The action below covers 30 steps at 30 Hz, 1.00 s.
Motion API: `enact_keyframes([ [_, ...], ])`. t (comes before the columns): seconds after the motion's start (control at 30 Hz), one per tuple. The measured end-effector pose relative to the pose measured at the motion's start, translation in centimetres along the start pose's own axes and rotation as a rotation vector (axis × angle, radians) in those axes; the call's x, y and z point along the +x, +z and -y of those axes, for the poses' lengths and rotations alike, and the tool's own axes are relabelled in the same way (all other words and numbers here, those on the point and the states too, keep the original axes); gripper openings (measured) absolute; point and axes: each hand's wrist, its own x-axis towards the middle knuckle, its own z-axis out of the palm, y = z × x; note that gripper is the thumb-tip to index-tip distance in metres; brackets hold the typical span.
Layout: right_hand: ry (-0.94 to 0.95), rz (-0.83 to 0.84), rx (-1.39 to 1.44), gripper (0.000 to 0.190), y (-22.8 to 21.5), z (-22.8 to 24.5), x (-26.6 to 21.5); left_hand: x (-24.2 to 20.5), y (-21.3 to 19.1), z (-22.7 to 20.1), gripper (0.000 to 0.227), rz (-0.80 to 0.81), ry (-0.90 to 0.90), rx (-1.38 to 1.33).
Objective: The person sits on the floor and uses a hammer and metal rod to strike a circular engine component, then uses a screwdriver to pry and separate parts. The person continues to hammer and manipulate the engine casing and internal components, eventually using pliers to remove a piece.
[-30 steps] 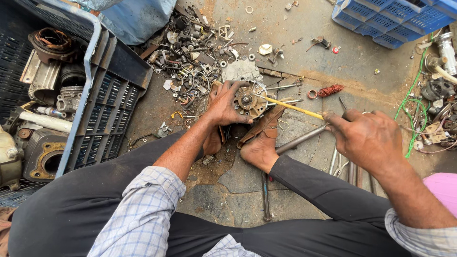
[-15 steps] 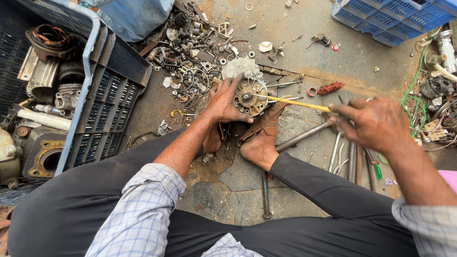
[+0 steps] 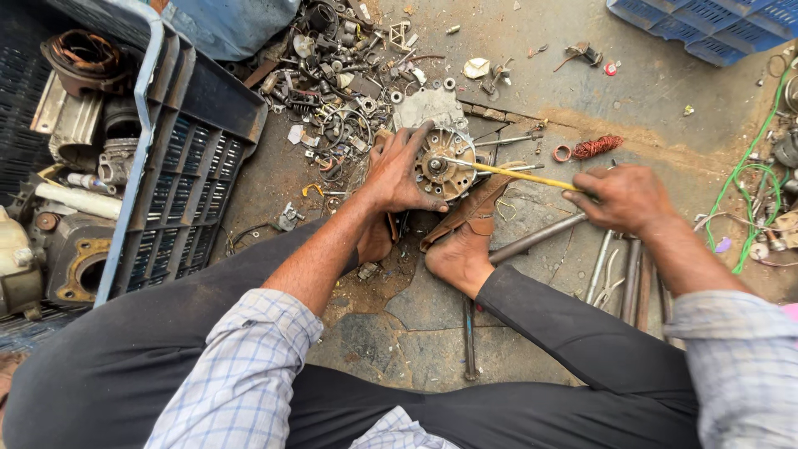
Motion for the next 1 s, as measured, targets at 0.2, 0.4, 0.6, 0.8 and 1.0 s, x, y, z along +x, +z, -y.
enact_keyframes([
  [0.2,0.036,-0.08,0.105,0.033,5.2,0.8,0.7,-0.5,0.5,0.6,0.153,-0.05,0.06,-0.042],
  [0.4,0.197,-0.002,0.342,0.035,4.2,1.6,-0.5,0.3,0.0,0.1,0.145,0.008,-0.022,-0.011],
  [0.6,0.289,-0.089,0.351,0.04,-0.6,1.1,-5.5,-1.0,-0.5,-1.2,0.068,-0.29,0.11,0.094],
  [0.8,0.392,-0.018,0.209,0.04,-2.8,0.9,-8.7,-1.2,-2.3,-1.7,0.041,-0.39,0.258,0.161],
  [1.0,0.538,0.021,0.243,0.043,-0.2,-1.2,-11.2,-0.7,-4.3,1.3,0.041,-0.476,-0.045,-0.036],
])
